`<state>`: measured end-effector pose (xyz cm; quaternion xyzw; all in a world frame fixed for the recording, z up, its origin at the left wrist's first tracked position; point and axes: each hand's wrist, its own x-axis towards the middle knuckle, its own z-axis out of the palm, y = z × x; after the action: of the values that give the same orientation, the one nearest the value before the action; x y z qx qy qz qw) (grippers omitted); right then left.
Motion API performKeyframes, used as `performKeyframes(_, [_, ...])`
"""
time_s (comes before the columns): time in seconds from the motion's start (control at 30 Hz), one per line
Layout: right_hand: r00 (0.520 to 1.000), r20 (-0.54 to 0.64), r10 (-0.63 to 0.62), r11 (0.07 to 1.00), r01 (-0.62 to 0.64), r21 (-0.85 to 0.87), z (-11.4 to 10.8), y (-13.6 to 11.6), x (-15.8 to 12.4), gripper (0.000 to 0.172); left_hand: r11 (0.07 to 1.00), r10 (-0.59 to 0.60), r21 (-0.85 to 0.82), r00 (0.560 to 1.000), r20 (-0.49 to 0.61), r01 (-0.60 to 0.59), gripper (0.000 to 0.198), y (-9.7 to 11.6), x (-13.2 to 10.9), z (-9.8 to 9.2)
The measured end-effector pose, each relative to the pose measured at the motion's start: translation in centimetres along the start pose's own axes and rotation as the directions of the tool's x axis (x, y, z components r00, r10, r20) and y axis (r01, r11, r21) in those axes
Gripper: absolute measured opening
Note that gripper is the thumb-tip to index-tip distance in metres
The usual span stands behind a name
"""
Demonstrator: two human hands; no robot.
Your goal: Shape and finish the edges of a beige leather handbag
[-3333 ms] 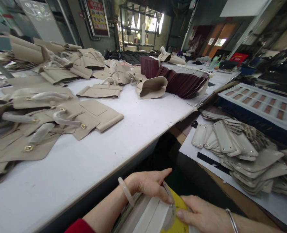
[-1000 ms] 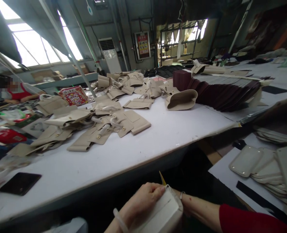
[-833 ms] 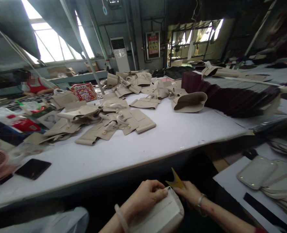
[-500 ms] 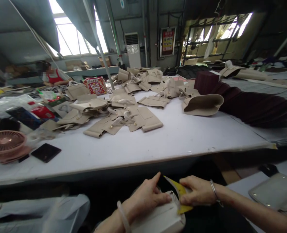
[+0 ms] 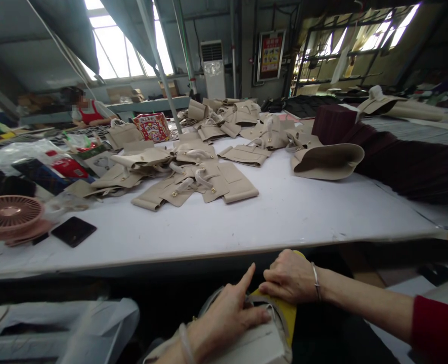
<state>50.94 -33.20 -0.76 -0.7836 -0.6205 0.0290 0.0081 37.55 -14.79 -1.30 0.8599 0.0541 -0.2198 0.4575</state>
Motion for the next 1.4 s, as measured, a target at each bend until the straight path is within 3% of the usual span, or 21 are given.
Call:
performKeyframes(0.2, [0.999,0.017,-0.047,0.999,0.047,0.007,-0.2,-0.1,0.4,0.051,0.981,0.194,0.007,0.979,0.057,-0.194,0.042,0.7,-0.5,-0.5])
performKeyframes(0.43, [0.993,0.116,-0.021,0.999,0.026,-0.045,0.0,-0.7,0.4,0.055,0.96,0.237,0.145,0.971,0.039,-0.241,0.03,0.1,-0.2,-0.2])
performKeyframes(0.63, [0.987,0.161,0.03,0.999,-0.023,-0.049,0.2,-1.4,-0.1,0.058,0.935,0.261,0.241,0.965,0.035,-0.261,0.032,0.3,-0.2,0.1])
performKeyframes(0.9, [0.966,0.169,0.193,0.981,-0.193,-0.018,1.2,-3.3,-1.4,0.058,0.919,0.294,0.267,0.956,0.019,-0.288,0.039,0.4,-0.6,0.1])
performKeyframes(1.17, [0.87,0.174,0.461,0.887,-0.454,-0.082,1.0,-7.3,-1.9,0.064,0.899,0.345,0.282,0.938,0.019,-0.336,0.043,0.0,-0.9,-0.1])
performKeyframes(1.23, [0.864,0.163,0.477,0.874,-0.485,0.014,1.5,-7.2,-2.2,0.065,0.916,0.296,0.271,0.954,0.043,-0.296,0.056,0.6,-1.3,-1.0])
performKeyframes(1.3, [0.862,0.15,0.484,0.828,-0.507,0.239,2.3,-6.6,-2.7,0.068,0.949,0.234,0.207,0.971,0.039,-0.237,0.072,0.7,-2.2,-2.3])
performKeyframes(1.37, [0.827,0.116,0.55,0.727,-0.543,0.421,2.9,-5.8,-3.4,0.071,0.977,0.185,0.119,0.982,-0.043,-0.179,0.075,-0.4,-3.8,-4.0])
performKeyframes(1.4, [0.805,0.093,0.585,0.704,-0.562,0.434,3.2,-5.4,-3.7,0.071,0.985,0.166,0.07,0.98,-0.114,-0.158,0.072,-1.5,-4.9,-4.9])
